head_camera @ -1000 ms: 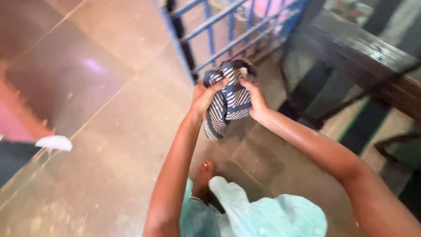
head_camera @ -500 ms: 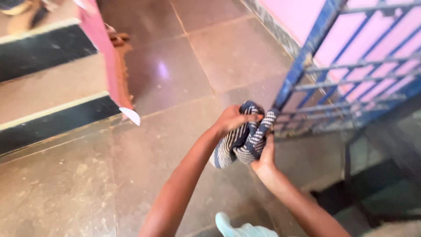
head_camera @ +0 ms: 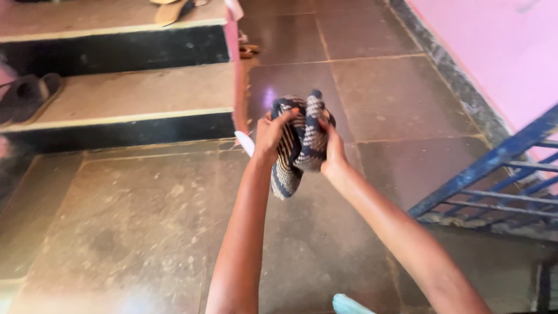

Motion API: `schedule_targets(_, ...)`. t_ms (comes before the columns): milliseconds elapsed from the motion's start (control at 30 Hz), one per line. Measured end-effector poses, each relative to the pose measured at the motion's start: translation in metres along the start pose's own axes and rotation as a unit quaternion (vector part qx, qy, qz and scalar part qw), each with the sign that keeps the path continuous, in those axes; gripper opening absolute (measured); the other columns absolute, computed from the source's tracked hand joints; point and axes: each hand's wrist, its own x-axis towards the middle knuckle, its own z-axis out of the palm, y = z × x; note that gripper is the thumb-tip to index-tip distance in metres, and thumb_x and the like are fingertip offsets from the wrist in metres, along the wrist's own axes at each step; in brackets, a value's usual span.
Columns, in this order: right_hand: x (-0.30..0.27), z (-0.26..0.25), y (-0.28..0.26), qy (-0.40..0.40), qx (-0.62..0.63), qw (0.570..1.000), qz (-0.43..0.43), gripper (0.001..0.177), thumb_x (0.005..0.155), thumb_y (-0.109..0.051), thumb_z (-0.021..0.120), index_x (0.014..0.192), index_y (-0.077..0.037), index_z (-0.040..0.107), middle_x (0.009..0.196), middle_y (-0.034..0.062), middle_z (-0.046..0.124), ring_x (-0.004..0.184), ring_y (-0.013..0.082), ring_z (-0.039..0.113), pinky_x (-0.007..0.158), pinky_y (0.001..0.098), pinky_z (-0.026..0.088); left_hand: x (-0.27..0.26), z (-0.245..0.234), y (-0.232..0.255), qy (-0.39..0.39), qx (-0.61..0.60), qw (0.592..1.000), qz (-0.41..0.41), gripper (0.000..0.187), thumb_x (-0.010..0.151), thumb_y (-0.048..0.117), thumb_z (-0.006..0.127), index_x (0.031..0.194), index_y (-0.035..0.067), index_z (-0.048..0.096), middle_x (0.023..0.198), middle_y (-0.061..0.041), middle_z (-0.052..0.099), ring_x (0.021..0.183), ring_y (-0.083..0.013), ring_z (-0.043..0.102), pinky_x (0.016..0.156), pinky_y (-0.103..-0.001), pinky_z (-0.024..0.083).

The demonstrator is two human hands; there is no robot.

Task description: The person unfolds and spreads two different floor mats onto the floor by a doorway, smoothing them out by hand to ensure they are flat.

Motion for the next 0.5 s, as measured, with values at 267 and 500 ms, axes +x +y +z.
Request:
schedule_targets(267,0.038,0.089,0.020,-0.062,-0.096,0.993,-0.010,0.029,0.088,-0.018,0.068,0.111,0.000,0.070,0.109,0.0185,0.075,0.094,0.0301,0.075,0.086,0.0449,0.063,0.007,-0.094,0.026,0.102,-0.169,0.978,0.062,0.056,0.083,0.025,0.074,0.132,0.001,0.059,0.119,-0.016,0.069,0.105,-0.0281,0.070,0.088,-0.042,0.059)
schedule_targets(500,0.011,0.138,0.049,-0.121,-0.181,0.974,-0.057,0.038,0.084,-0.012,0.068,0.118,0.003,0.070,0.112,0.0156,0.074,0.097,0.0246,0.073,0.089,0.0363,0.059,-0.023,-0.120,0.065,0.135,0.000,0.989,0.066,0.091,0.068,0.044,0.085,0.143,0.011,0.043,0.131,-0.017,0.063,0.117,-0.0288,0.066,0.096,-0.041,0.056)
